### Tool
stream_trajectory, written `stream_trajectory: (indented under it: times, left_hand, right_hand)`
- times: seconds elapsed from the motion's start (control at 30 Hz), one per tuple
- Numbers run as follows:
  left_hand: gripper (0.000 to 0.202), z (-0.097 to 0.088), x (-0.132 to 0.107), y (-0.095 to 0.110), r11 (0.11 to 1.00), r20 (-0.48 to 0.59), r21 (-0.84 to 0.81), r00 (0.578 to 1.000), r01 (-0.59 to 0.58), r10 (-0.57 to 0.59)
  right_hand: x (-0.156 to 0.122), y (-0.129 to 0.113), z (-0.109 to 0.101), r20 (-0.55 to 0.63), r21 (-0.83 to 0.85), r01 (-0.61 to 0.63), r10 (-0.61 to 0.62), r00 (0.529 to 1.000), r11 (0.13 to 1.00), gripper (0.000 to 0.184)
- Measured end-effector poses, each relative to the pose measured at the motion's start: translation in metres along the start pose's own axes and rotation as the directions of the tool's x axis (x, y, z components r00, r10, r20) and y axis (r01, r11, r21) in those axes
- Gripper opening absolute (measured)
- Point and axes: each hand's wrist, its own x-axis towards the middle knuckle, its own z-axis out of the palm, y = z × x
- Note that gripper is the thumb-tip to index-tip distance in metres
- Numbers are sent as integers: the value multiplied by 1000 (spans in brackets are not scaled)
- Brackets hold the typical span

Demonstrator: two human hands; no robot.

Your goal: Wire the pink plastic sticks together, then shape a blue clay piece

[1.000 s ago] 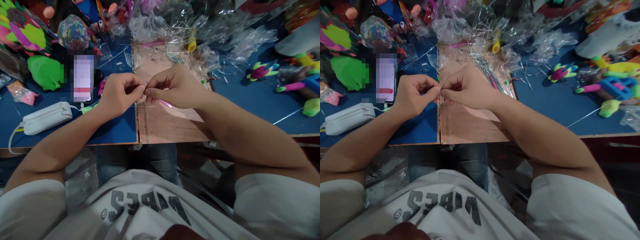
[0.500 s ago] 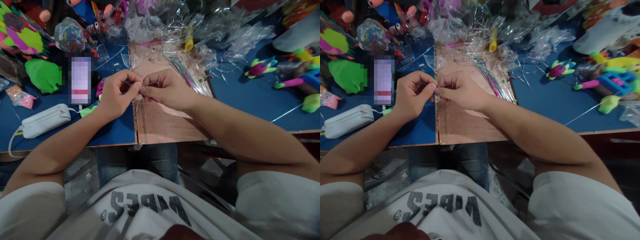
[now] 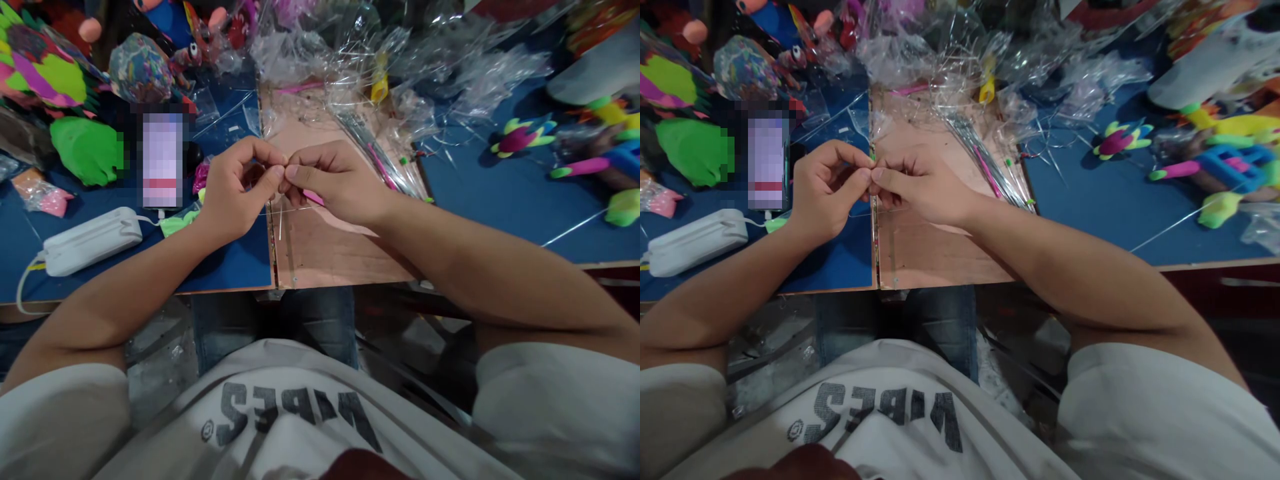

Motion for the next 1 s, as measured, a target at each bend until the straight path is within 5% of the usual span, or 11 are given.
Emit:
stream_trajectory:
  times: [0.27, 0.5, 0.77, 0.93, 1.0]
  left_hand:
    - [23, -12, 1, 9, 989, 8, 92, 993, -115, 115]
    - [33, -5, -2, 7, 998, 40, 27, 997, -63, 62]
    - [21, -8, -2, 7, 990, 4, 89, 994, -107, 107]
    - [14, -14, -1, 13, 889, 132, 163, 902, -428, 410]
    - [16, -16, -3, 17, 877, 130, 175, 893, -448, 431]
  right_hand:
    - [2, 5, -5, 79, 48, 13, -17, 997, 999, 49]
    - [1, 0, -4, 20, -8, 20, -20, 1000, 1000, 42]
    - [3, 7, -4, 37, 84, 6, -10, 999, 996, 34]
    - [4, 7, -8, 5, 36, 32, -33, 999, 999, 35]
    - [3, 5, -9, -2, -52, 55, -55, 998, 997, 37]
